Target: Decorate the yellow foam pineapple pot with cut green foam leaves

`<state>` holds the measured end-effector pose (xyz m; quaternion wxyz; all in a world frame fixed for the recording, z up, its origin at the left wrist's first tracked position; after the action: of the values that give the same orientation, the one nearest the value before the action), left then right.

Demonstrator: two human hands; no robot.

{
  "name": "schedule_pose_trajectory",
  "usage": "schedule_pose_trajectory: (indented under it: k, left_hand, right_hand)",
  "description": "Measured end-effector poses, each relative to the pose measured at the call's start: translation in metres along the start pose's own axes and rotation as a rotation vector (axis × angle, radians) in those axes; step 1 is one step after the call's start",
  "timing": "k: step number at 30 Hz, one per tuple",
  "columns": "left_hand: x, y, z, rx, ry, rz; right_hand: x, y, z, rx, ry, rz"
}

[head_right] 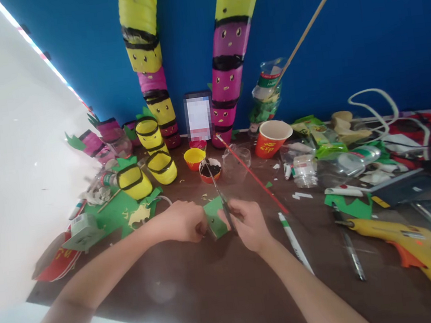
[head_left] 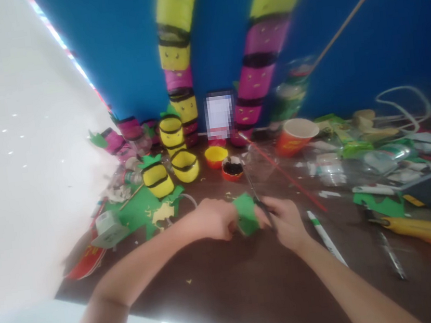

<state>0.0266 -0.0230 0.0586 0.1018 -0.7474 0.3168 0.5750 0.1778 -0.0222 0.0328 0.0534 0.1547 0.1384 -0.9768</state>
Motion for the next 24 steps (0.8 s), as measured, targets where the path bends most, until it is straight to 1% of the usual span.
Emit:
schedule_pose_trajectory:
  k: [5, 7, 9, 11, 13, 15, 16, 18, 20, 24]
  left_hand:
    - [0.002, -0.001, 0.003, 0.022, 0.028, 0.008]
    - [0.001, -0.002, 0.007, 0.052, 0.11, 0.008]
    - [-0.002, -0.005, 0.011, 0.097, 0.259, -0.008]
    - [-0.007, -0.009, 0.017, 0.109, 0.467, -0.085]
    - [-0.012, -0.015, 0.025, 0.058, 0.673, -0.21]
    - [-0.012, -0.019, 0.032, -0.002, 0.81, -0.31]
    - [-0.01, -0.021, 0.034, -0.018, 0.848, -0.339]
    - [-0.006, -0.024, 0.037, -0.032, 0.892, -0.377]
    - [-0.002, -0.026, 0.037, -0.034, 0.911, -0.384]
    - [0.003, -0.026, 0.035, -0.026, 0.908, -0.361]
  right_hand:
    - [-0.001, 0.0, -0.001, 0.015, 0.033, -0.004]
    - [-0.001, 0.0, -0.001, 0.021, 0.025, -0.01]
    - [-0.001, 0.0, -0.001, 0.029, 0.014, -0.038]
    - [0.0, 0.001, -0.001, 0.039, -0.012, -0.088]
    - [0.002, 0.002, -0.002, 0.052, -0.061, -0.137]
    - [0.005, 0.003, -0.004, 0.061, -0.1, -0.177]
    - [0.006, 0.003, -0.005, 0.061, -0.106, -0.2]
    - [0.007, 0.003, -0.008, 0.05, -0.096, -0.248]
    - [0.007, 0.002, -0.011, 0.04, -0.077, -0.281]
    - [0.007, -0.001, -0.015, 0.043, -0.036, -0.273]
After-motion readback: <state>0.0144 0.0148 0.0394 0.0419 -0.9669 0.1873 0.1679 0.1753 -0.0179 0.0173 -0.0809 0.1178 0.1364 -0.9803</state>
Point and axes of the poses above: each hand's wrist, its own y-axis away from the middle knuckle, its own x-axis out of the palm, z = x × y, the point moved 3 cm from there along -y, towards the middle knuckle, and after that the axes turned 11 degrees about -z, right-handed, at the moved point
